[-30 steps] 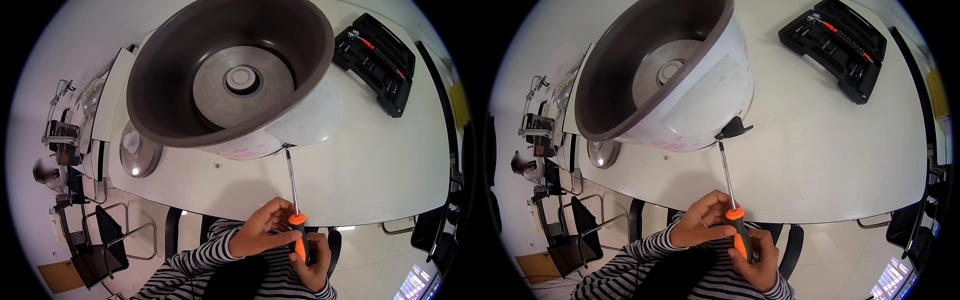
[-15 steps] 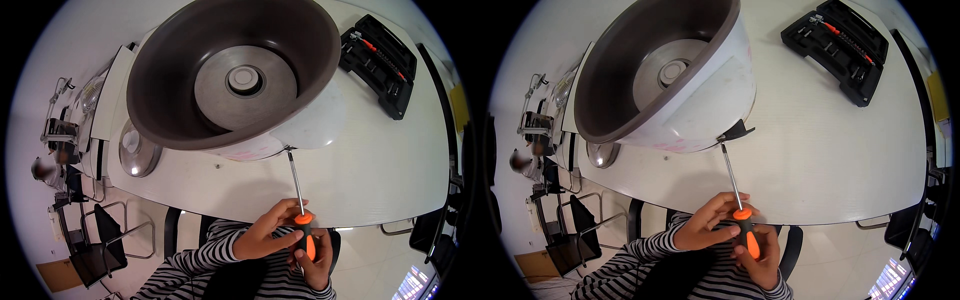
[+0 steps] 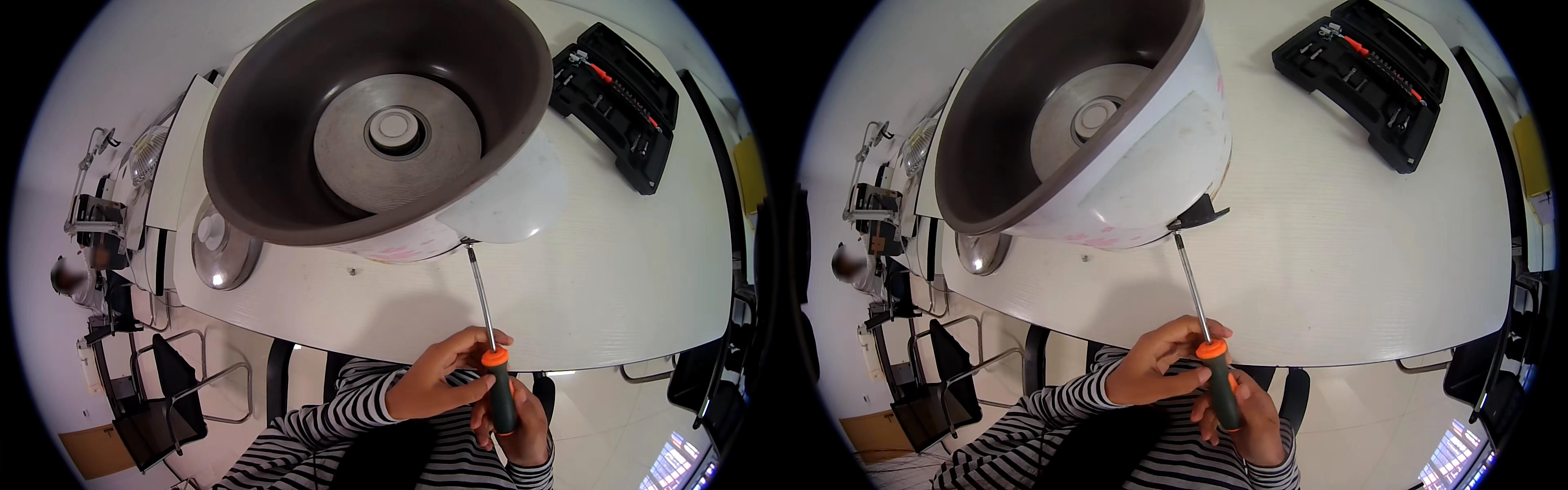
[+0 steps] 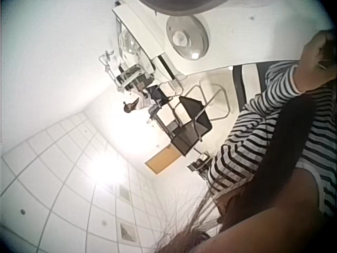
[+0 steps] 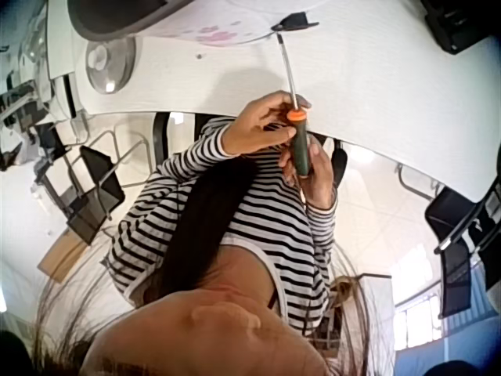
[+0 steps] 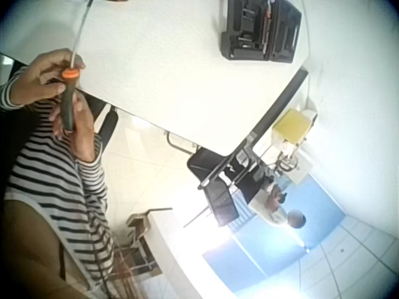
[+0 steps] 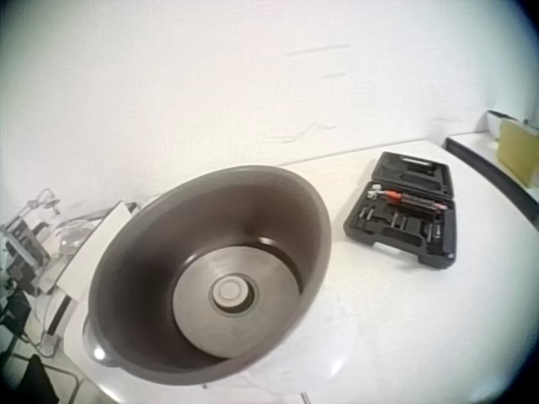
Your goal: The person uses a screwdriver to remove screws from the side of a white rice cooker with pink floral patterns. They rotate the cooker to access different screws and continue unscrewing them throughout the clip.
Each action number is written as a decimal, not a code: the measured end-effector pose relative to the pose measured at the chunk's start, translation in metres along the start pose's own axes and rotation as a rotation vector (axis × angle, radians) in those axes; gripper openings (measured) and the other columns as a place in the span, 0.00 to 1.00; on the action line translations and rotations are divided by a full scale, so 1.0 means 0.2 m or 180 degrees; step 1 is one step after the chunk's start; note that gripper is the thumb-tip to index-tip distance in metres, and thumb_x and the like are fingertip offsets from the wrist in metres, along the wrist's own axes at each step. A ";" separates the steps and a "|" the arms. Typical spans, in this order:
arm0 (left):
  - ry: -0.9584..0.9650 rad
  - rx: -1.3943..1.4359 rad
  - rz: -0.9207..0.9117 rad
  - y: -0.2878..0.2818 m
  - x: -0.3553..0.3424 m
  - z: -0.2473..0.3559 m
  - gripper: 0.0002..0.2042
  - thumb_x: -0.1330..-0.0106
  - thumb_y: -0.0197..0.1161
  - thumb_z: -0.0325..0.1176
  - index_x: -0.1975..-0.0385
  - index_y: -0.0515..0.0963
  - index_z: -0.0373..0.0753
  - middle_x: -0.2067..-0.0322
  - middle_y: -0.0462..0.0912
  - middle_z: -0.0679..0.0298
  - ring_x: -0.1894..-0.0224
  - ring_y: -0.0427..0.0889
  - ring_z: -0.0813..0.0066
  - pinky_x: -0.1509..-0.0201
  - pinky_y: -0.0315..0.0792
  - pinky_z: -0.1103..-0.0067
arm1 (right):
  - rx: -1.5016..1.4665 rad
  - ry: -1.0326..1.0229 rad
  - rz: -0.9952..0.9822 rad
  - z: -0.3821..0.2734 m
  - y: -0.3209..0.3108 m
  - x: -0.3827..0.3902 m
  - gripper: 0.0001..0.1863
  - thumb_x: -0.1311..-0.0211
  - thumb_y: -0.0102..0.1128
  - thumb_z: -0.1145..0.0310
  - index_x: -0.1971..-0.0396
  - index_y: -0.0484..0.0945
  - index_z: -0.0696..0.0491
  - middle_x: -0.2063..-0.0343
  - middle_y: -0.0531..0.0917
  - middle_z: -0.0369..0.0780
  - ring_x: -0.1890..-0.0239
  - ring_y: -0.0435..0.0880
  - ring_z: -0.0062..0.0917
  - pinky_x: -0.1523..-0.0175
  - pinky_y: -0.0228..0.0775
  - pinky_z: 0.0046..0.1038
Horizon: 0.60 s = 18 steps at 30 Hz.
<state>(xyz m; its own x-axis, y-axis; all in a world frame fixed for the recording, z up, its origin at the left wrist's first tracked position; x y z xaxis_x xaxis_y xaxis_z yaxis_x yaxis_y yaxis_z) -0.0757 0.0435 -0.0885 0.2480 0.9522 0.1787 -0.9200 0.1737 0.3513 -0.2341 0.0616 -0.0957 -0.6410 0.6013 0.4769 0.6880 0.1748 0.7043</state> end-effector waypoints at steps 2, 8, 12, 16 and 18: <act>-0.0069 0.0050 -0.0015 0.00 0.00 0.01 0.21 0.43 0.57 0.29 0.50 0.61 0.32 0.63 0.73 0.59 0.58 0.74 0.73 0.50 0.67 0.75 | 0.0131 -0.0146 0.0033 0.01 0.01 0.01 0.17 0.37 0.42 0.62 0.55 0.60 0.59 0.73 0.75 0.45 0.79 0.75 0.20 0.78 0.66 0.17; -0.0375 -0.0313 0.0130 -0.01 0.00 0.02 0.22 0.43 0.58 0.29 0.50 0.61 0.31 0.65 0.73 0.61 0.58 0.74 0.75 0.51 0.68 0.77 | 0.0995 -0.0933 0.0627 0.02 0.06 -0.02 0.22 0.48 0.56 0.78 0.56 0.56 0.57 0.70 0.74 0.43 0.75 0.76 0.19 0.75 0.68 0.16; -0.0475 -0.0258 0.0120 -0.02 0.00 0.03 0.23 0.44 0.56 0.23 0.48 0.59 0.31 0.55 0.68 0.60 0.55 0.72 0.75 0.49 0.66 0.78 | 0.0994 -0.0976 0.0508 0.01 0.07 -0.02 0.19 0.44 0.52 0.73 0.55 0.55 0.57 0.70 0.74 0.44 0.75 0.76 0.20 0.73 0.69 0.17; -0.0410 0.0100 -0.0159 -0.03 0.01 0.02 0.24 0.44 0.56 0.23 0.48 0.58 0.30 0.56 0.70 0.59 0.53 0.72 0.74 0.48 0.64 0.77 | 0.0373 -0.0316 0.0262 0.01 0.04 -0.02 0.16 0.37 0.39 0.63 0.55 0.56 0.58 0.71 0.73 0.45 0.75 0.75 0.22 0.74 0.69 0.18; -0.0318 0.0230 -0.0304 -0.04 0.01 0.02 0.24 0.44 0.56 0.23 0.47 0.56 0.30 0.57 0.70 0.59 0.53 0.71 0.74 0.47 0.63 0.76 | 0.0392 -0.0241 0.0283 0.01 0.04 -0.02 0.15 0.37 0.41 0.64 0.56 0.58 0.58 0.71 0.73 0.45 0.75 0.75 0.21 0.75 0.68 0.18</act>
<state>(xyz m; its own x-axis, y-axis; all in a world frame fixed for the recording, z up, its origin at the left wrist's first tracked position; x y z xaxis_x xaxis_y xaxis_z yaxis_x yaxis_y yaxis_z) -0.0672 0.0433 -0.0880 0.3656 0.9018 0.2306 -0.8674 0.2402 0.4357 -0.2246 0.0623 -0.0938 -0.5515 0.6749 0.4902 0.7803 0.2098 0.5891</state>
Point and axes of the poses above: each hand's wrist, its own x-axis away from the middle knuckle, its own y-axis out of the palm, z = x × y, the point moved 2 cm from there along -x, towards the middle knuckle
